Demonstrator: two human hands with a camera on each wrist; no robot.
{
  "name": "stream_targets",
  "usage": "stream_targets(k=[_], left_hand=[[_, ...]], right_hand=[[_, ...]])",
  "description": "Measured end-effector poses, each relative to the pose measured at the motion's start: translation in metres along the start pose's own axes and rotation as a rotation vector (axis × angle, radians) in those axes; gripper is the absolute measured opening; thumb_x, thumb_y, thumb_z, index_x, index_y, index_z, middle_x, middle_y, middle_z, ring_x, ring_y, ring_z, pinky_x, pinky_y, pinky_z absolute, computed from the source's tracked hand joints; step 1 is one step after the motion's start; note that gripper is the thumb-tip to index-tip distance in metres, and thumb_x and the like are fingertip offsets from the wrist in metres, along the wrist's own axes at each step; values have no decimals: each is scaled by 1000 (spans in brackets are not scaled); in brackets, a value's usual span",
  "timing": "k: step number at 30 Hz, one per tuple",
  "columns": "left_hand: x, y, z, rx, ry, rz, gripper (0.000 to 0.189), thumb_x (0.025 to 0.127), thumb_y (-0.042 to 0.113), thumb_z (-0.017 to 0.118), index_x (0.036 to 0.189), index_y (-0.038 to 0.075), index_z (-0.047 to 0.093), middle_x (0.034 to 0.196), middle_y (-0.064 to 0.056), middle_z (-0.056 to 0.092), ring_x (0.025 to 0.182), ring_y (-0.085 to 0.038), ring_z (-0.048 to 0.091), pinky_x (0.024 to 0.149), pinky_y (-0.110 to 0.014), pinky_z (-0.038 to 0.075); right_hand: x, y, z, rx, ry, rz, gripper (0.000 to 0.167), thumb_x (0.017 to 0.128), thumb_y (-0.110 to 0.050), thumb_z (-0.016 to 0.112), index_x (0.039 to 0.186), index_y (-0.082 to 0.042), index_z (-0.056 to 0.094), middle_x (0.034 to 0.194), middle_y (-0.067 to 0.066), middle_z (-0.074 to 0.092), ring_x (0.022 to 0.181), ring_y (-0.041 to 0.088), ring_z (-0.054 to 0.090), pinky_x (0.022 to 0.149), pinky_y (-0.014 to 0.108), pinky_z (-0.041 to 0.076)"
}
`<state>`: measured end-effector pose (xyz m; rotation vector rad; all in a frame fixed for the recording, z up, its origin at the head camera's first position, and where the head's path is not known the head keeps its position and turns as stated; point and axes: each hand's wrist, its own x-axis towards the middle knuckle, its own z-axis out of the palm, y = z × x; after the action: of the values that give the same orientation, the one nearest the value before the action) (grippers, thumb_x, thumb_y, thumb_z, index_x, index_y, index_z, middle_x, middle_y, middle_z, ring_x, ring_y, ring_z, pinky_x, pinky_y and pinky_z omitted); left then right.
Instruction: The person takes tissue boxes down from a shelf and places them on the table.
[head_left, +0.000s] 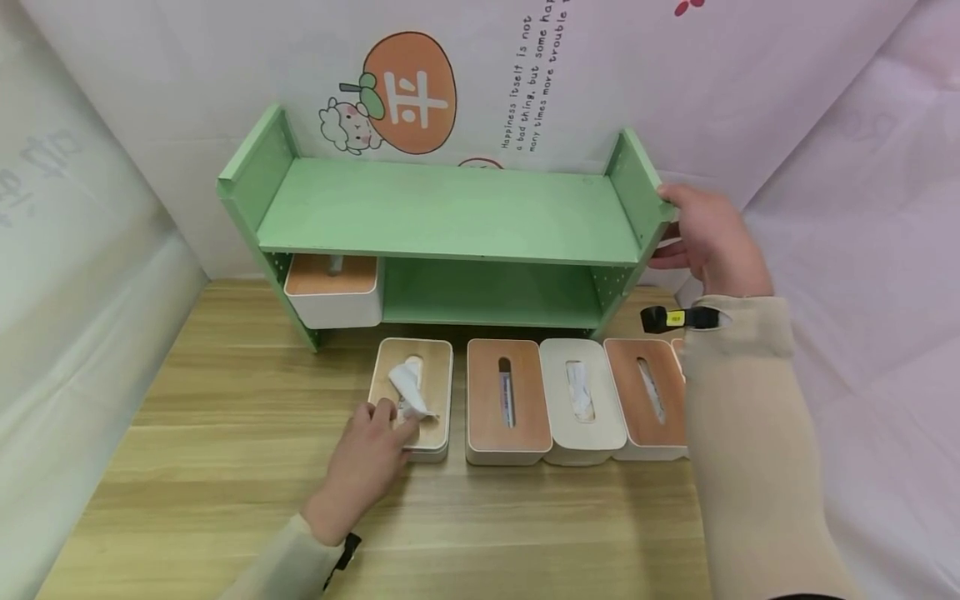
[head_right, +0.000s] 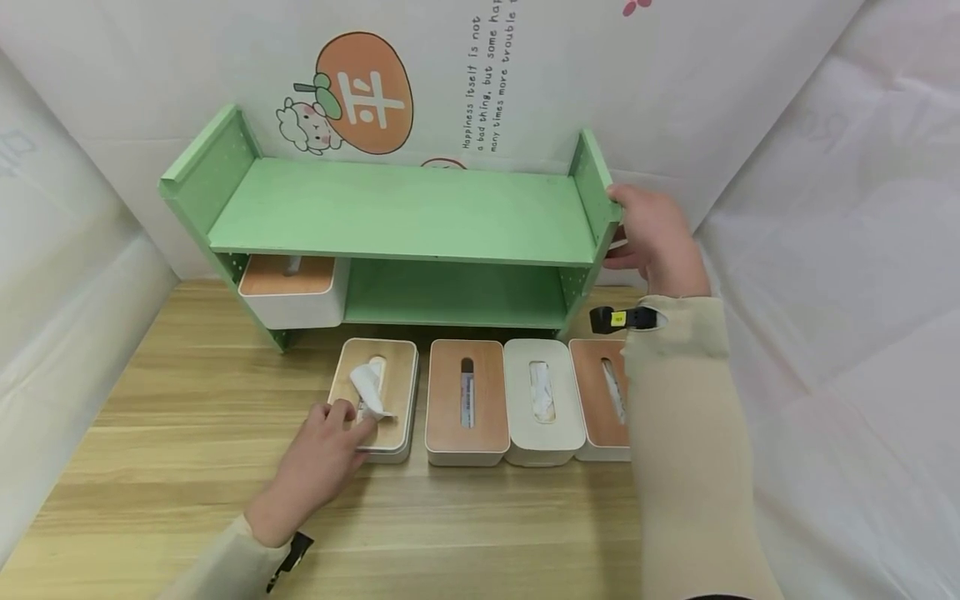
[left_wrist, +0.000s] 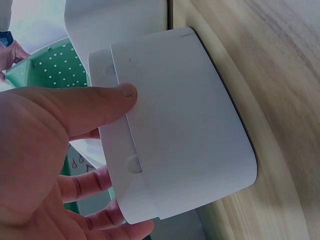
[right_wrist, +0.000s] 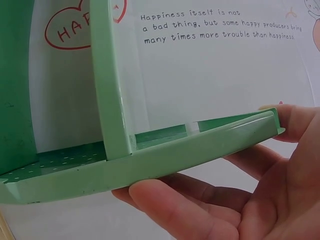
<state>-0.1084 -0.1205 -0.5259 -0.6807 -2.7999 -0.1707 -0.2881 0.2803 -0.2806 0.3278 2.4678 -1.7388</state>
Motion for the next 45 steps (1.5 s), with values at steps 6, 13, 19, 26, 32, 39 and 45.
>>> stream_targets(k=[6, 13, 19, 26, 32, 39, 45], left_hand=[[2, 6, 0, 4, -13, 4, 39, 77, 28, 87, 109, 14, 68, 101, -17, 52, 87, -37, 48, 63, -38, 49], [6, 11, 2, 10, 10, 26, 39, 76, 29, 87, 108, 14, 69, 100, -17, 51, 85, -36, 47, 63, -37, 47], [6, 16, 2, 9, -1, 29, 37, 80, 30, 82, 110, 14, 69, 100, -17, 51, 84, -36, 46, 63, -38, 47], [5, 18, 3, 15, 2, 26, 35, 83, 33, 78, 110, 14, 68, 99, -18, 50, 85, -37, 46, 62, -41, 47], [6, 17, 3, -8, -7, 29, 38, 84, 37, 76, 112, 11, 68, 103, -19, 51, 87, -38, 46, 62, -41, 48], [7, 21, -4, -45, -50, 26, 40, 85, 34, 77, 116, 8, 71, 108, -21, 52, 92, -39, 47, 65, -42, 50], [5, 26, -6, -58, -114, 5, 47, 87, 35, 75, 124, 6, 69, 113, -23, 52, 97, -40, 45, 74, -43, 49]], right_hand=[[-1, 0, 2, -2, 8, -4, 52, 102, -50, 50, 130, -6, 53, 112, 15, 62, 92, 30, 70, 74, 46, 60], [-1, -1, 1, -4, 7, 0, 52, 102, -50, 50, 130, -7, 53, 112, 15, 63, 91, 29, 70, 73, 45, 60], [-2, -3, 2, -21, 14, 10, 49, 102, -47, 50, 129, -6, 54, 108, 14, 65, 90, 30, 70, 73, 45, 60], [-4, -6, 5, -15, 11, 35, 45, 102, -42, 51, 128, -5, 53, 104, 14, 67, 87, 31, 71, 74, 46, 60], [-10, -18, 10, -189, -17, 2, 42, 104, -33, 40, 131, -3, 52, 121, 16, 55, 96, 31, 66, 79, 43, 59], [-11, -31, 7, -277, 3, 20, 49, 104, -25, 34, 142, 5, 41, 125, 13, 49, 90, 27, 68, 78, 41, 59], [-9, -32, 6, -166, 20, 46, 43, 101, -20, 45, 136, 4, 46, 119, 11, 52, 84, 22, 70, 78, 43, 59]])
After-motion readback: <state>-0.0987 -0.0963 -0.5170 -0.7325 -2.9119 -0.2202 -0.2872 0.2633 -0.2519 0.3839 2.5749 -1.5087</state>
